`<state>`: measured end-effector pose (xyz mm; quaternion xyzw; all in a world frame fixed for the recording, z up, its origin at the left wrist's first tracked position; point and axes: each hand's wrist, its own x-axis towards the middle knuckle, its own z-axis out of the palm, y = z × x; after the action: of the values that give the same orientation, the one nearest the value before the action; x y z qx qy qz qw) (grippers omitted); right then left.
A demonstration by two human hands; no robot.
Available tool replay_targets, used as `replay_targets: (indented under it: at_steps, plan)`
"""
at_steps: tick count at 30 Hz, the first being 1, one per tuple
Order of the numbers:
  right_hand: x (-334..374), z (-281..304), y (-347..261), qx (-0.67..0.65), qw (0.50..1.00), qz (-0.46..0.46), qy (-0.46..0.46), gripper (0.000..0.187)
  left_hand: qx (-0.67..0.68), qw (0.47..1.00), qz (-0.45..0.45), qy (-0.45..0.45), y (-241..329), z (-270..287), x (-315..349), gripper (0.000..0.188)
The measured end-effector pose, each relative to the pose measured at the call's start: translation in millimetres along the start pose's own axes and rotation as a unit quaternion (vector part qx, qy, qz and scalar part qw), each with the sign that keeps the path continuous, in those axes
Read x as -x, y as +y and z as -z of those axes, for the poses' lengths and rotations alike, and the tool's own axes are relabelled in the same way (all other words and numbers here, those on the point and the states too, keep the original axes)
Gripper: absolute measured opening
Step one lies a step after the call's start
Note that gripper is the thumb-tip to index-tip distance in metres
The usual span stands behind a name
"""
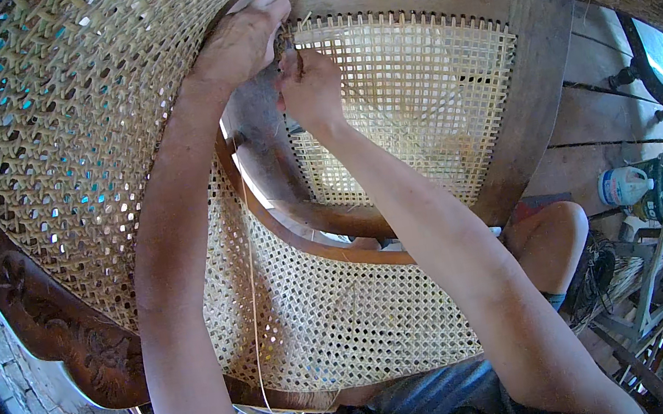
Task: Weaving the seat of a wooden chair with rattan strips using pliers and a weaving tool.
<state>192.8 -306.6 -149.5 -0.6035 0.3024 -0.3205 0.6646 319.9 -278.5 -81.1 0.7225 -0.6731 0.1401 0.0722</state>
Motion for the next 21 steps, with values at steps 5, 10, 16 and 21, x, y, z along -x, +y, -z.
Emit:
replay_targets:
  at_steps: [5, 10, 16, 21]
  plan:
    - [-2, 5, 0, 0.007, 1.0, 0.006, -0.004, 0.02, 0.045, 0.999, -0.03, 0.003, 2, 1, -2, 0.034]
    - [-2, 10, -15, -0.055, 0.986, -0.153, -0.039, 0.023, 0.044, 0.99, -0.08, 0.111, -11, -17, 5, 0.028]
    - [-11, 25, -28, -0.066, 0.978, -0.18, -0.078, 0.018, 0.037, 0.996, 0.003, -0.085, -7, -7, -1, 0.057]
    - [-15, 30, -30, -0.018, 0.98, -0.149, -0.127, 0.019, 0.029, 0.993, -0.066, 0.091, -13, -20, 11, 0.034]
